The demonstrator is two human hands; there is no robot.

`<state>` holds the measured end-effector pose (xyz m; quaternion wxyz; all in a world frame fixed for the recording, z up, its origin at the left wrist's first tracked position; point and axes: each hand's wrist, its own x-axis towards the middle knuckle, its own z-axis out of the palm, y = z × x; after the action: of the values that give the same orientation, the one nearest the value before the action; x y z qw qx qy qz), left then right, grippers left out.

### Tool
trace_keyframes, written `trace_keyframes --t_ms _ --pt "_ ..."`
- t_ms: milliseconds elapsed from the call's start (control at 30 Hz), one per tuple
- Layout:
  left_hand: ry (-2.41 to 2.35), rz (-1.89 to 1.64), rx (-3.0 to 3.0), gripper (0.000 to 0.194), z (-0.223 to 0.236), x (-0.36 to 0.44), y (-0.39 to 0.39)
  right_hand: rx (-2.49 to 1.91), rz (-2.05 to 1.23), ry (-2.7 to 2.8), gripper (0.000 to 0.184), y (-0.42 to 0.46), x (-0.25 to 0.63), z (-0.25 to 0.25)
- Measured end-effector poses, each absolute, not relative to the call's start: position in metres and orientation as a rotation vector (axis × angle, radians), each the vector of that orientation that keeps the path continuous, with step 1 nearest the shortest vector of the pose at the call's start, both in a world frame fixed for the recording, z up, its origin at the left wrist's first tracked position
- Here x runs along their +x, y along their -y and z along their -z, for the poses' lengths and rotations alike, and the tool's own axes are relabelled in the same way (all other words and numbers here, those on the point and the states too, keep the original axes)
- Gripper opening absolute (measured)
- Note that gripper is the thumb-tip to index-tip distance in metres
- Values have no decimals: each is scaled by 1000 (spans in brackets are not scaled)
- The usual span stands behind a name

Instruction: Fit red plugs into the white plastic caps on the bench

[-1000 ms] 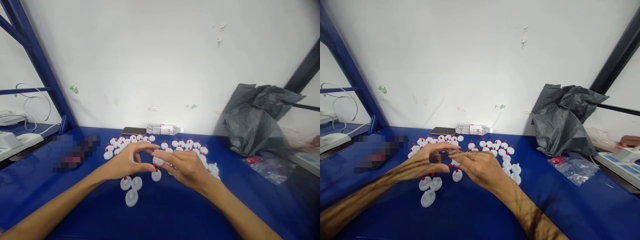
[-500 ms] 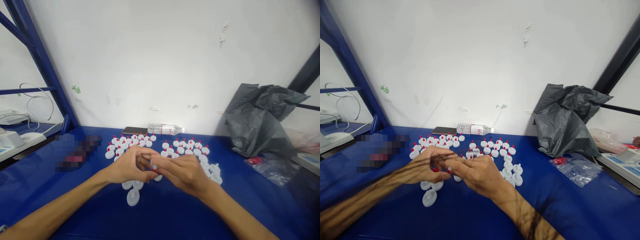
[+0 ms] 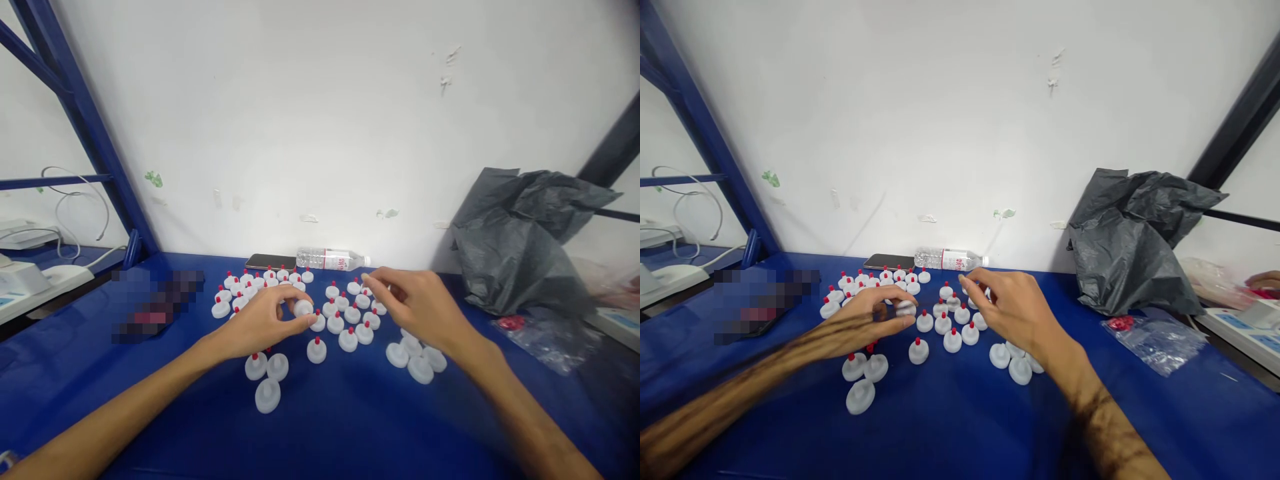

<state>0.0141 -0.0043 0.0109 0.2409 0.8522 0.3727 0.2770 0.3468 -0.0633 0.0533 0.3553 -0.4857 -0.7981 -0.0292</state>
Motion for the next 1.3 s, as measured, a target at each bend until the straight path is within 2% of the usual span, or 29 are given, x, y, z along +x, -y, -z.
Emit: trace_keyframes --t_ms 133,200,267,333,433,500,633,767,900,1100,1300 --pt "-1165 -789 2387 52 6 11 -3 -1325 -570 2199 20 64 374 -67" --pt "-1184 -753 2404 55 14 10 -7 -1296 -757 2223 13 64 390 -66" --pt "-1199 -721 2419 53 20 10 -10 -1298 -840 2252 17 64 404 -62" --pt "-1222 -702 2448 48 25 10 -13 -1332 -913 2288 30 64 411 -59" --pt "-1213 -667 2501 45 28 8 -17 -1454 -972 2277 45 66 404 -56" --pt "-1189 -635 2537 43 29 7 -18 -1494 -1016 2249 47 68 391 -55" --pt "-1139 -659 2618 33 27 3 -19 -1342 -1118 2276 41 72 362 -51" --pt "-1078 -724 2674 24 21 -7 -26 -1268 -1016 2348 36 74 343 -46" --pt "-1132 -620 2671 17 7 -24 -37 -1175 -1057 2283 36 72 337 -44" --pt "-1153 -232 2523 18 -17 -42 -33 -1053 -1131 2051 5 63 332 -50" --pt "-1215 -132 2419 30 -15 -46 -30 -1007 -1049 1957 13 63 325 -42"
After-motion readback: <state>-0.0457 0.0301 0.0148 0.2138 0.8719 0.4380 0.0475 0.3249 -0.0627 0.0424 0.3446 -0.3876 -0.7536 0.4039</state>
